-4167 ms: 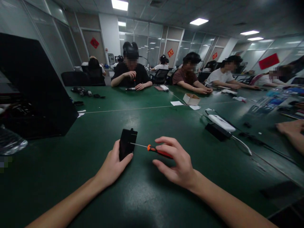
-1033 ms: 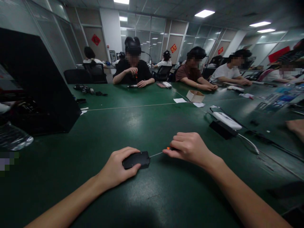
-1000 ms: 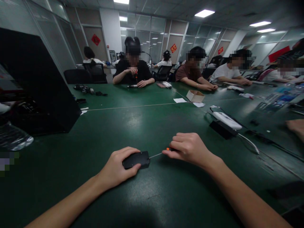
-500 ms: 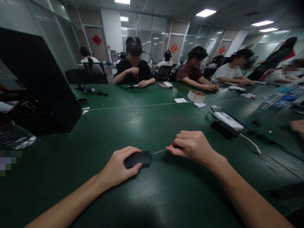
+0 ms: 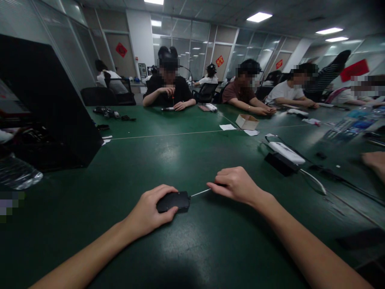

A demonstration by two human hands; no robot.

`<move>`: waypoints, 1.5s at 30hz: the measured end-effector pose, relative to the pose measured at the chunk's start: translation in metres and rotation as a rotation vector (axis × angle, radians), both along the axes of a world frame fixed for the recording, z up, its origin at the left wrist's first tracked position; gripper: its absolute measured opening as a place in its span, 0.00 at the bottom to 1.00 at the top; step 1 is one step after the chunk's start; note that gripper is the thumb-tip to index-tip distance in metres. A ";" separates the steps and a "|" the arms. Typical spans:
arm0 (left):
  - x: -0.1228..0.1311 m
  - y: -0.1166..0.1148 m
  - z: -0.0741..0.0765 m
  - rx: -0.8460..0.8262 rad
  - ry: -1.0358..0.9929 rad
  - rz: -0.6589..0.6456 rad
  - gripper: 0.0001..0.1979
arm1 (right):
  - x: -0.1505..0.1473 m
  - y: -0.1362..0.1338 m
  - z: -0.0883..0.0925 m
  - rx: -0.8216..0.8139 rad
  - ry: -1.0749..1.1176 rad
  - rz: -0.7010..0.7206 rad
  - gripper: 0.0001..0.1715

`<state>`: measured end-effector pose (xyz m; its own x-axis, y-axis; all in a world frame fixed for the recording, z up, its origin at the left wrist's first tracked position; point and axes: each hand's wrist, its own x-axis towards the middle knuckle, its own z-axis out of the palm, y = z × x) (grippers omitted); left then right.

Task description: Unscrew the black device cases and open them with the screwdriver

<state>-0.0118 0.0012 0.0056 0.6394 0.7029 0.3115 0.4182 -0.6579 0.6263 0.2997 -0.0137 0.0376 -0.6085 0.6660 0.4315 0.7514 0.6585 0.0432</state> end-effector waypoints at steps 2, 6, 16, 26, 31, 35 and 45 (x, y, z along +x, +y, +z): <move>0.000 0.001 -0.001 -0.006 0.001 -0.009 0.16 | -0.001 -0.001 0.000 0.016 0.006 0.025 0.30; 0.001 0.001 0.000 -0.022 0.017 -0.015 0.15 | -0.016 -0.008 -0.002 0.115 0.021 0.116 0.29; 0.000 -0.001 0.003 -0.034 0.017 -0.027 0.16 | -0.046 -0.007 -0.030 -0.332 0.135 0.164 0.26; -0.002 -0.002 0.003 0.001 -0.037 -0.072 0.15 | -0.035 -0.005 -0.026 -0.054 0.116 0.098 0.20; -0.003 -0.002 0.002 0.014 -0.046 -0.098 0.16 | -0.034 -0.004 -0.028 -0.032 0.118 0.113 0.18; -0.002 -0.002 0.002 0.029 -0.058 -0.116 0.16 | -0.042 -0.006 -0.029 0.016 0.105 0.146 0.15; -0.004 0.000 -0.002 0.073 -0.058 -0.117 0.17 | -0.045 -0.005 -0.033 -0.244 0.196 0.204 0.18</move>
<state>-0.0159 0.0010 0.0040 0.6951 0.5991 0.3974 0.3008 -0.7444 0.5961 0.2542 -0.0188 0.0042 -0.6609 0.6373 0.3963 0.5824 0.7686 -0.2648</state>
